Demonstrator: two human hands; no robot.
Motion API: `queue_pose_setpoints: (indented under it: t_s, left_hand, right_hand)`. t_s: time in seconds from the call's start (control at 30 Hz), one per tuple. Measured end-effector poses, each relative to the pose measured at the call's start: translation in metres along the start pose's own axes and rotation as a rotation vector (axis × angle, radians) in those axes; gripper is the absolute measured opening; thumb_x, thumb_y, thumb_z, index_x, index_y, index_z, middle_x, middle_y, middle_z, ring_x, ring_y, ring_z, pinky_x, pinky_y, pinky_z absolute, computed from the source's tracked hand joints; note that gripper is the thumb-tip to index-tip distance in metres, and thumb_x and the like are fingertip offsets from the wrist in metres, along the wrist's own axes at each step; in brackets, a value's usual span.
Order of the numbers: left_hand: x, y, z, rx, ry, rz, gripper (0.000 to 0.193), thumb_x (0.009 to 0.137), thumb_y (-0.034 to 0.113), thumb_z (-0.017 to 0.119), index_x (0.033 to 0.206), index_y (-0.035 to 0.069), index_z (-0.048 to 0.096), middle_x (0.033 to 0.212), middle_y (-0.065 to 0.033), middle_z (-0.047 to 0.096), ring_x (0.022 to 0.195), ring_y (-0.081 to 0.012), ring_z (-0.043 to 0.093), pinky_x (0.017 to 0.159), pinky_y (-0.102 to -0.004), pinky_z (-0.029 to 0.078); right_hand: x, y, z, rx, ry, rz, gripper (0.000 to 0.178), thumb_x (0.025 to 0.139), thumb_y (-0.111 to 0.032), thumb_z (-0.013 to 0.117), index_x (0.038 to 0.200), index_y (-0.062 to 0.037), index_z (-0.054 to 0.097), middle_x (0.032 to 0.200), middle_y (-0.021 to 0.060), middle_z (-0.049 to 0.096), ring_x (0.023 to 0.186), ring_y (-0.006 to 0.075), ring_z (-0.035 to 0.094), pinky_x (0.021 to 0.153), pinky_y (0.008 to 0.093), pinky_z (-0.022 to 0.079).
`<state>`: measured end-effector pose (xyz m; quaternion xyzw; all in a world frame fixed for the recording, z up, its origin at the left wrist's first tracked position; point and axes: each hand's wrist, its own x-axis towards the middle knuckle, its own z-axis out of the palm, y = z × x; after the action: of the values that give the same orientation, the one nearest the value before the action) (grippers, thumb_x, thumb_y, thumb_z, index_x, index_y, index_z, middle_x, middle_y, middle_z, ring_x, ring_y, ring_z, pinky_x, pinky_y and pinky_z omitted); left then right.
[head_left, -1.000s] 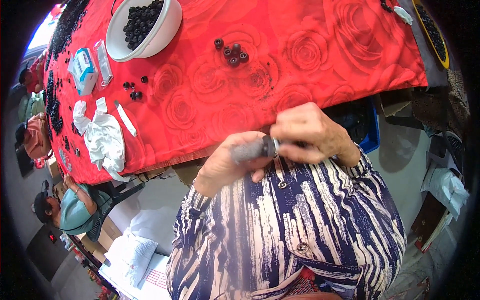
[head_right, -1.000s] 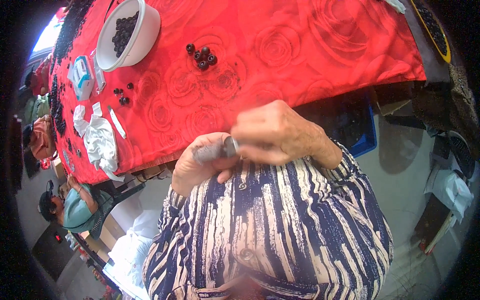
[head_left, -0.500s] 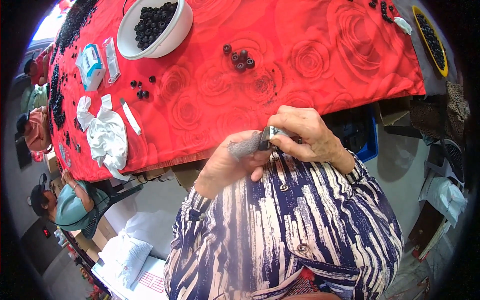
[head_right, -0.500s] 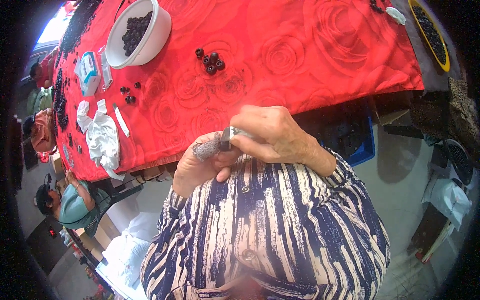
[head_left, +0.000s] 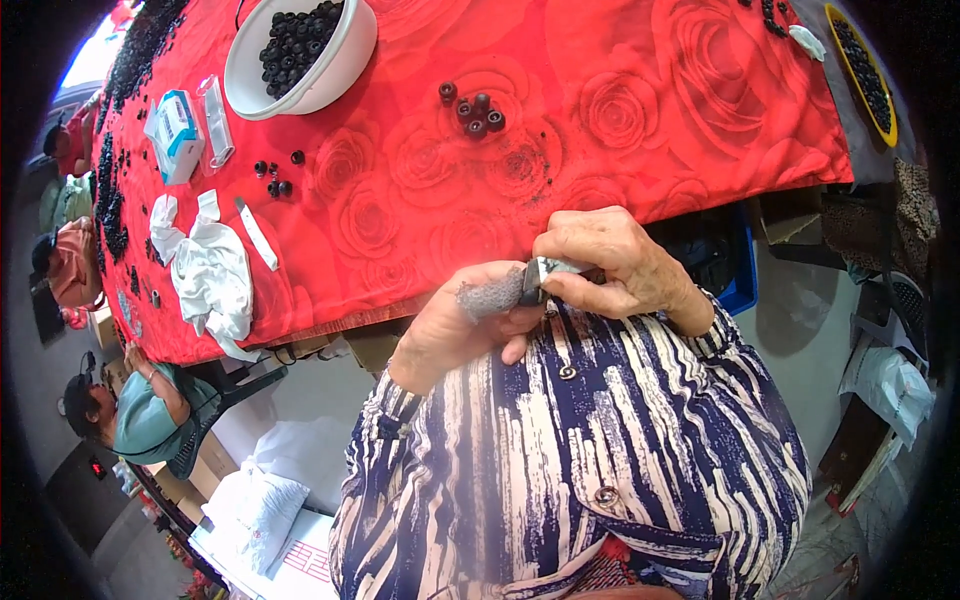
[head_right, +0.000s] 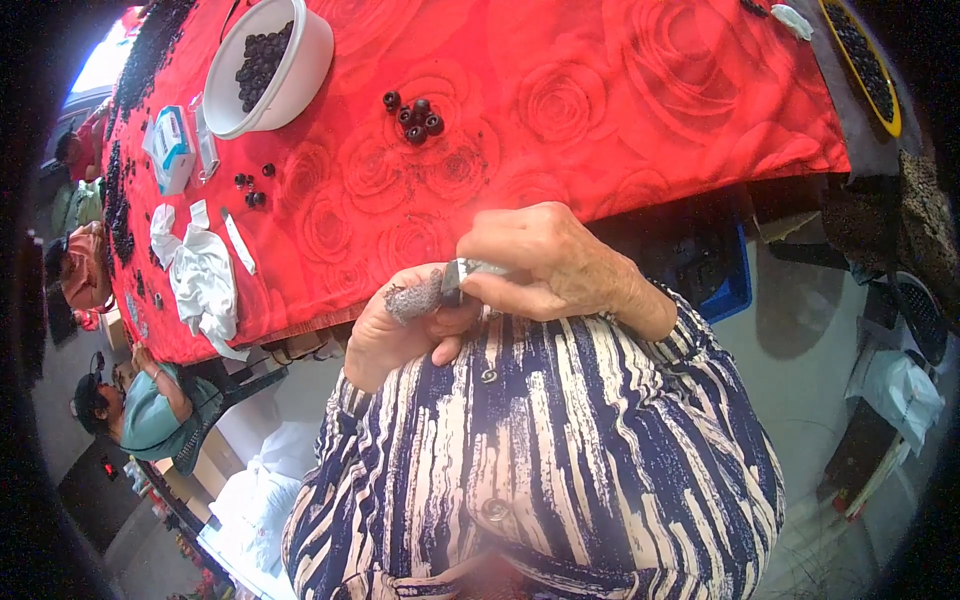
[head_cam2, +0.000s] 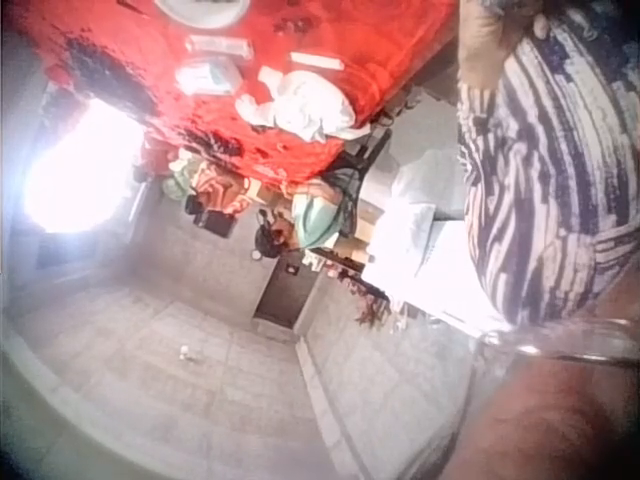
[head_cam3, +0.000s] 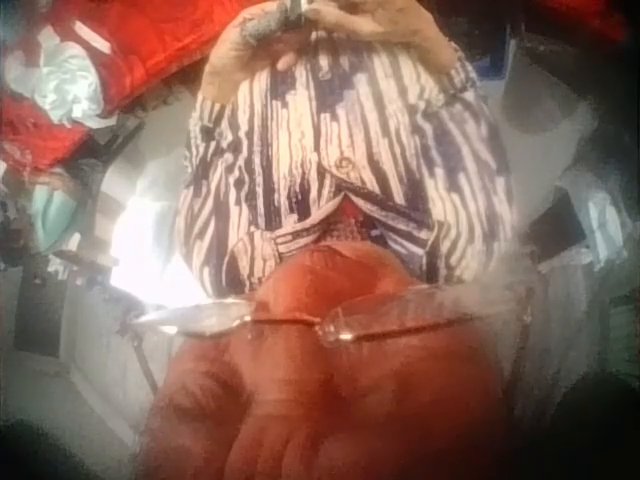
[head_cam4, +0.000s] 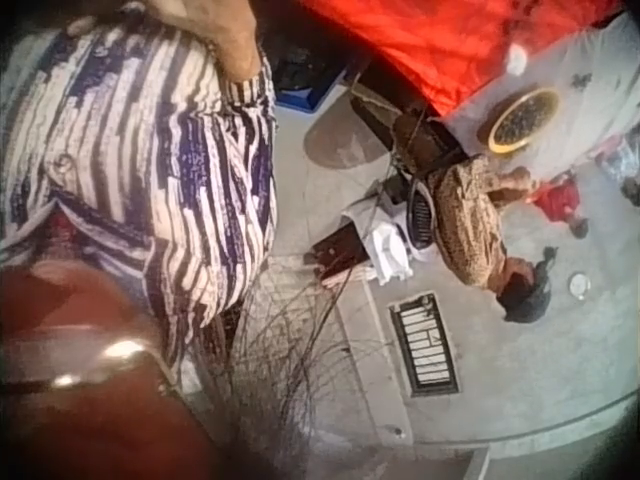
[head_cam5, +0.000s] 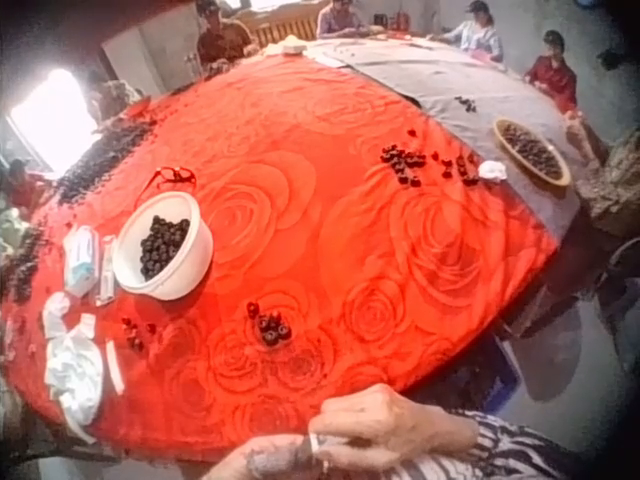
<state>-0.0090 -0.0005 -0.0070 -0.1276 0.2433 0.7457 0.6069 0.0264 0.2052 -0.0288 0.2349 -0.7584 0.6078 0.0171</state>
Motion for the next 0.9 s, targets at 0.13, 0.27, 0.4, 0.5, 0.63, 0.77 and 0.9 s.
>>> queue_pose_setpoints:
  t_s: [0.13,0.27,0.4,0.5,0.63,0.77,0.9]
  left_hand:
    - [0.001,0.001,0.002,0.038,0.031,-0.069,0.024,0.09,0.024,0.051,0.099,0.003,0.056,0.073,0.0004,0.048,0.063,-0.0105,0.046,0.048,-0.0247,0.045]
    - [0.001,0.002,-0.013,-0.013,-0.085,-0.019,0.024,0.092,0.025,0.049,0.099,0.004,0.056,0.073,0.0002,0.049,0.063,-0.0116,0.047,0.049,-0.0252,0.045]
    - [-0.002,-0.006,-0.007,0.01,0.032,0.155,0.021,0.092,0.024,0.05,0.099,0.005,0.056,0.077,-0.0033,0.055,0.064,-0.013,0.054,0.05,-0.0253,0.046]
    - [0.001,-0.006,0.004,0.175,0.241,0.431,0.016,0.087,0.01,0.058,0.101,0.004,0.055,0.084,-0.0058,0.06,0.064,-0.0149,0.059,0.055,-0.0261,0.05]
    - [0.002,-0.004,0.006,0.204,0.204,0.475,0.017,0.091,0.013,0.053,0.104,0.003,0.054,0.089,-0.009,0.062,0.069,-0.0127,0.06,0.057,-0.0263,0.053]
    - [0.004,-0.007,-0.006,0.088,0.144,0.411,0.019,0.092,0.016,0.051,0.104,0.002,0.054,0.088,-0.0072,0.062,0.069,-0.0118,0.06,0.057,-0.0259,0.053]
    - [0.01,-0.004,-0.003,0.089,0.104,0.347,0.019,0.094,0.02,0.047,0.1,0.004,0.056,0.081,-0.0033,0.06,0.066,-0.0098,0.058,0.054,-0.0245,0.051]
  right_hand:
    - [0.001,-0.001,-0.009,0.018,-0.114,0.001,0.016,0.075,-0.014,0.064,0.082,-0.0016,0.058,0.065,0.0105,0.049,0.056,0.0265,0.054,0.049,0.0354,0.042]
    - [-0.006,-0.004,-0.01,-0.116,-0.297,-0.202,0.015,0.075,-0.016,0.065,0.08,-0.0038,0.057,0.063,0.007,0.049,0.053,0.0231,0.053,0.046,0.0342,0.043]
    - [-0.003,-0.015,-0.013,-0.028,0.077,0.108,0.024,0.07,-0.012,0.069,0.087,0.0001,0.058,0.066,0.0074,0.049,0.054,0.0193,0.049,0.048,0.0306,0.037]
    - [0.005,-0.014,0.004,-0.016,0.196,0.132,0.025,0.072,-0.011,0.07,0.09,0.0005,0.059,0.074,0.0103,0.056,0.062,0.0204,0.056,0.054,0.0307,0.043]
    - [0.012,-0.009,0.019,0.008,0.243,0.103,0.028,0.072,-0.01,0.071,0.095,-0.0001,0.058,0.077,0.0133,0.057,0.066,0.0274,0.06,0.057,0.0332,0.046]
    - [0.014,-0.009,0.021,-0.107,0.297,-0.025,0.034,0.066,-0.002,0.07,0.098,-0.0001,0.057,0.074,0.0127,0.055,0.063,0.0281,0.058,0.054,0.0334,0.045]
    - [0.015,-0.003,0.024,-0.152,0.324,-0.148,0.037,0.064,0.002,0.069,0.1,0.0016,0.058,0.073,0.0119,0.056,0.062,0.0254,0.059,0.052,0.0322,0.046]
